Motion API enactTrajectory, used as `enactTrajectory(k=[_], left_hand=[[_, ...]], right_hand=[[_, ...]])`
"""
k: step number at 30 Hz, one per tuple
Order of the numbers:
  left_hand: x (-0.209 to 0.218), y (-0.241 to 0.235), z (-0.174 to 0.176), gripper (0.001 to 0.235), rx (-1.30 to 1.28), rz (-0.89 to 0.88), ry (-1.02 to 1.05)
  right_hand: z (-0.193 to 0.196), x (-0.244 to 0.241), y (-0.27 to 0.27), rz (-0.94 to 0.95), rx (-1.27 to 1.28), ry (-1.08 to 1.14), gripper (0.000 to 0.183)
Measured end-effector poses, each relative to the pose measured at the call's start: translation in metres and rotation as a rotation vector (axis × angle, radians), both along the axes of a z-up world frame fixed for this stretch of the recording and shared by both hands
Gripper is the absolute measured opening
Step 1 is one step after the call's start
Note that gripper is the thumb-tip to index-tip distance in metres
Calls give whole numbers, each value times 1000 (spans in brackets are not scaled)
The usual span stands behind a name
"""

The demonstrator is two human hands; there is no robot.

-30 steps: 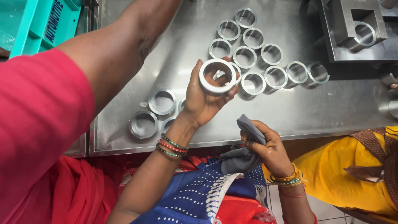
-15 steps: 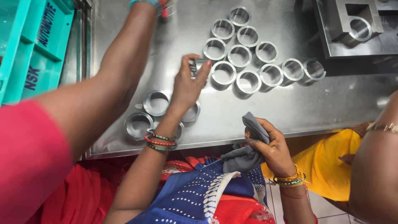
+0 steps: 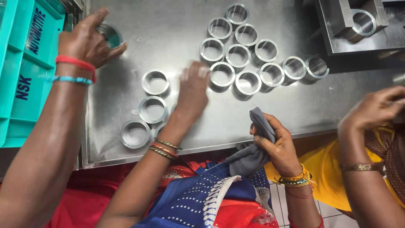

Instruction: The person is wiping metal rings with a cloth and organizing them on a metal table in an industrial environment.

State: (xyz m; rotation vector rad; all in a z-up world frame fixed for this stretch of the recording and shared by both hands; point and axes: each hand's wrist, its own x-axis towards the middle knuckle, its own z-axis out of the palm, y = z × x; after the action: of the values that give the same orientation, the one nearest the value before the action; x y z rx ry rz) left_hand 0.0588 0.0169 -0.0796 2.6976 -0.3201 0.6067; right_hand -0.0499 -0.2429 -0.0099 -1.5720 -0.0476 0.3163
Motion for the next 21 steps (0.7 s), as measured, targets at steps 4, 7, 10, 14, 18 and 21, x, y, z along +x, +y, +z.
enactTrajectory(k=[4, 7, 10, 14, 18, 21], left_hand=[[-12, -29, 18, 57, -74, -278, 155], [-15, -21, 36, 20, -109, -228, 389], [-26, -16, 25, 19, -332, -209, 368], [-54, -13, 47, 33, -804, -150, 664], [-77, -6, 59, 31, -1121, -499, 820], [-77, 0, 62, 28, -1088, -605, 738]], right_hand=[[18, 6, 13, 18, -115, -107, 51], [22, 12, 16, -6, -230, -242, 47], [13, 20, 27, -132, -291, -301, 49], [10, 22, 64, -204, -738, -775, 53], [-1, 29, 69, -97, -746, -1021, 51], [-10, 31, 65, -76, -261, -574, 43]])
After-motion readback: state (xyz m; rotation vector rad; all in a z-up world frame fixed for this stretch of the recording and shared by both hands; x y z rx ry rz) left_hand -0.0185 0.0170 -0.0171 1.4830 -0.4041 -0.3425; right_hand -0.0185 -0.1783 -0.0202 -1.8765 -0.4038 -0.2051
